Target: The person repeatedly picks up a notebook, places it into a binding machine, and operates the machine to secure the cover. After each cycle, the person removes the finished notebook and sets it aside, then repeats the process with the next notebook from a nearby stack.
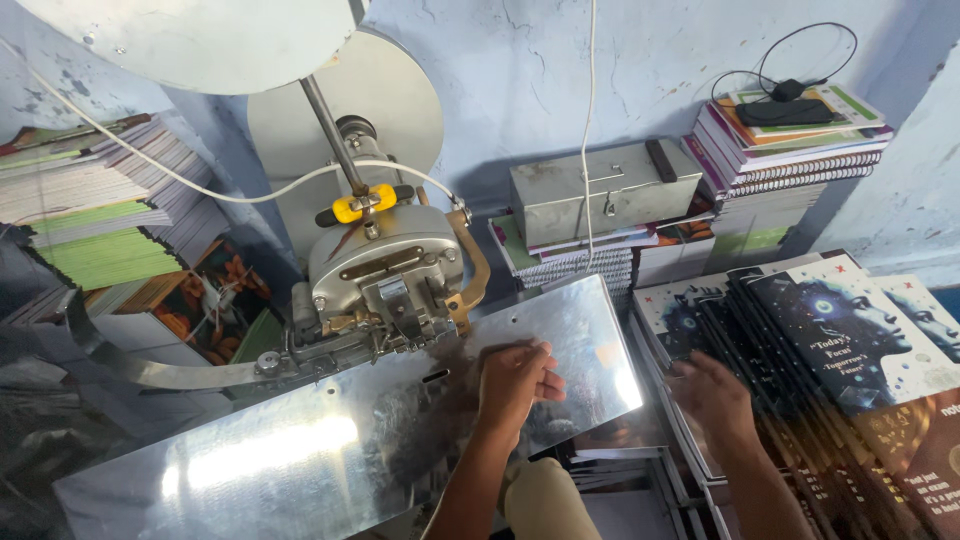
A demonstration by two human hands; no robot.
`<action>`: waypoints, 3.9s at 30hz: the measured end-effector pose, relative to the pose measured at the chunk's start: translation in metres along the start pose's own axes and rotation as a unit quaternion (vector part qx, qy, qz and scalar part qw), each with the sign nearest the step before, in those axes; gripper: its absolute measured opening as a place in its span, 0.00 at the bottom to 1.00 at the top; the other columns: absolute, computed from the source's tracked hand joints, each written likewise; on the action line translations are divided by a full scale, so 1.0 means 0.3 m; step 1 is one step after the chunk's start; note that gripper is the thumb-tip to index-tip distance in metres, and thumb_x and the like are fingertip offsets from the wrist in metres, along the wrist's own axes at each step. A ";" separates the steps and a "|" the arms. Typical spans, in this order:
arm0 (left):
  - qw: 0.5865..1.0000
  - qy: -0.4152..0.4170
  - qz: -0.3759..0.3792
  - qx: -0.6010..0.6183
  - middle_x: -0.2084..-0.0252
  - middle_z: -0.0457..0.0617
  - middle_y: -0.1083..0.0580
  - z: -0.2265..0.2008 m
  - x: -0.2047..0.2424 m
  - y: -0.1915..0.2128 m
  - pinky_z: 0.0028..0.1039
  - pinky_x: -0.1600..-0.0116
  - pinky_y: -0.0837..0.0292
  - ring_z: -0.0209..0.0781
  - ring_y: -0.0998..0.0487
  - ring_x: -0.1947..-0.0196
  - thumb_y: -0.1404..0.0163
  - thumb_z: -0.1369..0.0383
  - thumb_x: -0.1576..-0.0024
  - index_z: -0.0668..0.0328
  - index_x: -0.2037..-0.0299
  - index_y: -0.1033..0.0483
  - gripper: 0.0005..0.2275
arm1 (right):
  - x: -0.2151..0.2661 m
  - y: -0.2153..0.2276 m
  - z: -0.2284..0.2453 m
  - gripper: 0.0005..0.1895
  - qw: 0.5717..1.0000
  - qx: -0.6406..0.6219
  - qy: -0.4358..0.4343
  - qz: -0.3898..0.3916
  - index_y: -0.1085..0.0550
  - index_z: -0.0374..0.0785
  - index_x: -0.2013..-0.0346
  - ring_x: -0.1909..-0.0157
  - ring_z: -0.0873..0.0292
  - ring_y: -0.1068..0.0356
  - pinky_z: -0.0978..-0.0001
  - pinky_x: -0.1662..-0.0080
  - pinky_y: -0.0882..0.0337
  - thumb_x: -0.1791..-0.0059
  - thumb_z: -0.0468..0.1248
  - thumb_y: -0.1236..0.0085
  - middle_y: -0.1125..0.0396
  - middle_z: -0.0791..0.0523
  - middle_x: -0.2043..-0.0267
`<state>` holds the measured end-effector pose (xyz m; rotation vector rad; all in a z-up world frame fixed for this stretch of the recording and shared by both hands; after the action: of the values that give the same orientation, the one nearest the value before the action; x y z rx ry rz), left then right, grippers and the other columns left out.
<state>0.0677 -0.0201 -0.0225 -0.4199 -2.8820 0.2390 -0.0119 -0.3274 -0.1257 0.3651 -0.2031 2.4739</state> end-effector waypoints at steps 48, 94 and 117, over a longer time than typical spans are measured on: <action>0.972 -0.117 -0.204 0.024 0.74 0.52 0.22 0.009 0.099 0.181 0.26 0.74 0.20 0.39 0.20 0.80 0.50 0.71 0.41 0.67 0.58 0.21 0.07 | 0.385 -0.633 0.523 0.21 0.684 0.380 0.621 0.052 0.27 0.34 0.46 0.33 0.41 0.41 0.48 0.34 0.40 0.52 0.38 0.43 0.36 0.46 0.41; 0.639 -0.256 -0.472 -0.550 0.37 0.63 0.35 -0.300 0.668 0.812 0.52 0.41 0.38 0.62 0.34 0.38 0.33 0.47 0.64 0.56 0.43 0.25 0.38 | 0.411 -0.642 0.511 0.24 0.703 0.399 0.588 0.023 0.28 0.37 0.41 0.29 0.41 0.45 0.44 0.32 0.45 0.51 0.40 0.47 0.38 0.47 0.36; 0.677 -0.207 -0.389 -0.589 0.31 0.64 0.38 -0.286 0.726 0.902 0.47 0.33 0.42 0.63 0.39 0.32 0.42 0.69 0.54 0.59 0.37 0.31 0.30 | 0.566 -0.760 0.287 0.26 0.687 0.391 0.612 -0.017 0.31 0.41 0.35 0.25 0.34 0.47 0.36 0.29 0.49 0.49 0.39 0.51 0.41 0.45 0.29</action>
<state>-0.0446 0.3118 0.0502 0.8466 -2.8165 -1.9086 0.0137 -0.0708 0.0216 -0.9828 1.3980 2.0800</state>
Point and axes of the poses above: each hand's wrist, its own x-axis away from the middle knuckle, its own y-axis out of the back of the hand, z = x × y, the point moved 7 cm from there along -x, towards the middle knuckle
